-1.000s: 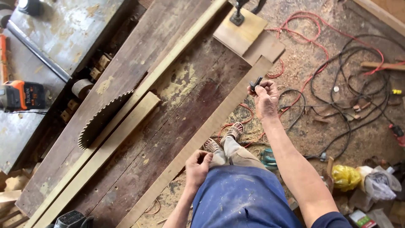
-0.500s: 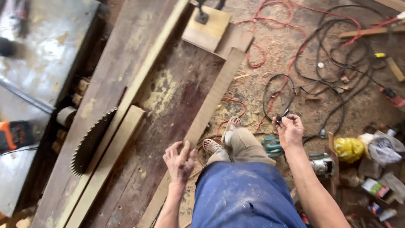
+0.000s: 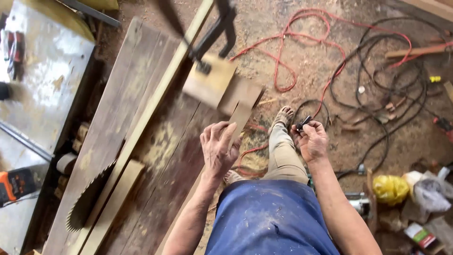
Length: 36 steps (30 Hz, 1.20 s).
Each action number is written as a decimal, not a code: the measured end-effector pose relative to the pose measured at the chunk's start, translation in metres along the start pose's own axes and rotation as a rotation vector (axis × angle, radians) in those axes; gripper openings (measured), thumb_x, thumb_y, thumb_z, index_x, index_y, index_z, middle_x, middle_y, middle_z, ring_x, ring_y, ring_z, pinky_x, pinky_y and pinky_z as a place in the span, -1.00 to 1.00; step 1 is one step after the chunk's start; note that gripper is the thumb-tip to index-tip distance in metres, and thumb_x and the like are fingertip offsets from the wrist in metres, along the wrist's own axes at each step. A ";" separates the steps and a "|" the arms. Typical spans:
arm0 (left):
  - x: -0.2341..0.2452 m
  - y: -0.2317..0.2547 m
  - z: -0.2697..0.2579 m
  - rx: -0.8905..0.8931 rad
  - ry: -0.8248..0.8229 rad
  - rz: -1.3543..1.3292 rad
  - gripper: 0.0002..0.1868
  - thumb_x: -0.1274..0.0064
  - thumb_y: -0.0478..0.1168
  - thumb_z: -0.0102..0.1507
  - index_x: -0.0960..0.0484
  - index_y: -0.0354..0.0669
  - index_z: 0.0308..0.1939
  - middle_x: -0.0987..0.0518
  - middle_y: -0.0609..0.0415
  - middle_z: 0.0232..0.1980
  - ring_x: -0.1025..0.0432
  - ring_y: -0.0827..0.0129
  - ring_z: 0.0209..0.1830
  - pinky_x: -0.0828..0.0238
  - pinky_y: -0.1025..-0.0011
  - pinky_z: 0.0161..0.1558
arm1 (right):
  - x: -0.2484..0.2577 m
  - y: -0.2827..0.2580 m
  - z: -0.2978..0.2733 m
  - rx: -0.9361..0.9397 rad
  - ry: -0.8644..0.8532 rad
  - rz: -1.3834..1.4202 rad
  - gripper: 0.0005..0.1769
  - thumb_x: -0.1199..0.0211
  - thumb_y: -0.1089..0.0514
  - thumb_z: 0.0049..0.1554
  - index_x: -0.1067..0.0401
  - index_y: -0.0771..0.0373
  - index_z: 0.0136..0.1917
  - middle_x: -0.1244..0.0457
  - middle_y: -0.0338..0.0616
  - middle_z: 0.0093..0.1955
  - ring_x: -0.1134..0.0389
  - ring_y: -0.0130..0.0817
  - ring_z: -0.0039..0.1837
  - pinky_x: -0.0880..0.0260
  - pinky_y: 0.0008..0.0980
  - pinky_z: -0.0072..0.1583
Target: Fitting decorative molding to a cabinet and searching for a specific router bit in a tool chest.
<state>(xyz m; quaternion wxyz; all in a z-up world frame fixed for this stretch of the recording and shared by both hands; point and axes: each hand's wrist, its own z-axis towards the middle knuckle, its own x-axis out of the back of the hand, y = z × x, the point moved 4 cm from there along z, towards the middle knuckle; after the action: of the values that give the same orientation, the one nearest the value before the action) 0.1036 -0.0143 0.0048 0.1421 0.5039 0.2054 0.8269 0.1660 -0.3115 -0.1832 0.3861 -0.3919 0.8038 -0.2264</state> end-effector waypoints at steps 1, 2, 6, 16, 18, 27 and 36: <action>-0.022 -0.003 0.009 0.011 -0.004 0.009 -0.69 -0.21 0.03 0.26 -0.68 0.10 0.04 -0.54 0.14 0.03 -0.42 0.13 0.08 -0.27 0.24 0.00 | 0.000 -0.023 0.024 -0.013 -0.002 -0.004 -0.79 -0.20 0.33 0.20 -0.36 0.00 -0.01 -0.42 -0.05 -0.06 -0.53 -0.09 0.00 -0.60 -0.08 0.19; -0.036 -0.006 0.013 0.006 -0.009 0.087 -0.58 -0.26 0.12 0.18 -0.66 0.14 0.07 -0.51 0.13 0.06 -0.40 0.13 0.08 -0.26 0.22 0.02 | -0.001 -0.043 0.043 0.008 -0.006 -0.100 -0.79 -0.21 0.34 0.21 -0.36 0.01 -0.02 -0.41 -0.06 -0.06 -0.53 -0.14 -0.02 -0.61 -0.14 0.13; -0.078 -0.024 0.004 0.012 -0.080 0.277 -0.46 -0.34 0.14 0.09 -0.65 0.23 0.13 -0.47 0.12 0.03 -0.41 0.16 0.01 -0.27 0.24 0.01 | -0.024 -0.145 0.097 0.049 0.030 -0.135 -0.76 -0.24 0.41 0.16 -0.39 0.08 -0.03 -0.39 -0.09 -0.09 -0.54 -0.12 -0.04 -0.66 -0.18 0.08; -0.085 -0.001 0.043 0.031 -0.134 0.334 -0.46 -0.34 0.15 0.16 -0.61 0.28 0.19 -0.49 0.06 0.06 -0.41 0.19 0.08 -0.21 0.13 0.10 | -0.052 -0.257 0.211 0.076 -0.070 -0.069 -0.72 -0.11 0.47 0.23 -0.35 0.05 -0.03 -0.27 -0.02 -0.13 -0.43 0.16 -0.07 -0.53 0.05 -0.09; -0.094 0.014 0.074 0.099 -0.119 0.287 -0.58 -0.24 0.19 0.22 -0.63 0.27 0.11 -0.39 0.09 0.18 -0.33 0.27 0.00 -0.19 0.22 0.07 | -0.077 -0.262 0.217 -0.003 -0.118 -0.105 -0.74 -0.11 0.49 0.21 -0.40 0.15 -0.01 -0.37 0.16 0.02 -0.46 0.03 0.04 -0.57 -0.10 -0.09; -0.208 0.090 0.344 -0.036 -0.131 -0.343 -0.74 -0.15 -0.18 0.32 -0.63 -0.12 0.07 -0.51 -0.04 -0.08 -0.43 0.15 -0.14 -0.44 0.24 -0.11 | -0.232 -0.350 0.317 0.003 -0.443 -0.102 -0.75 -0.25 0.31 0.21 -0.36 0.26 0.16 -0.40 0.15 0.01 -0.50 0.21 -0.05 -0.60 0.05 0.02; -0.350 0.007 0.628 0.164 -0.036 -0.148 -0.78 -0.12 -0.16 0.27 -0.70 -0.09 -0.04 -0.56 -0.06 -0.03 -0.46 0.10 0.05 -0.34 0.02 0.10 | -0.350 -0.474 0.483 0.013 -0.402 -0.122 -0.74 -0.11 0.42 0.20 -0.44 0.38 0.16 -0.33 0.01 0.12 -0.46 0.20 0.01 -0.58 0.04 0.09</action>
<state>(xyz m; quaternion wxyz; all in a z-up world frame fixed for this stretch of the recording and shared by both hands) 0.8211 -0.0519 -0.0071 0.1645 0.5121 0.3065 0.7853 0.9055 -0.3389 -0.0013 0.5269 -0.4747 0.6838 -0.1717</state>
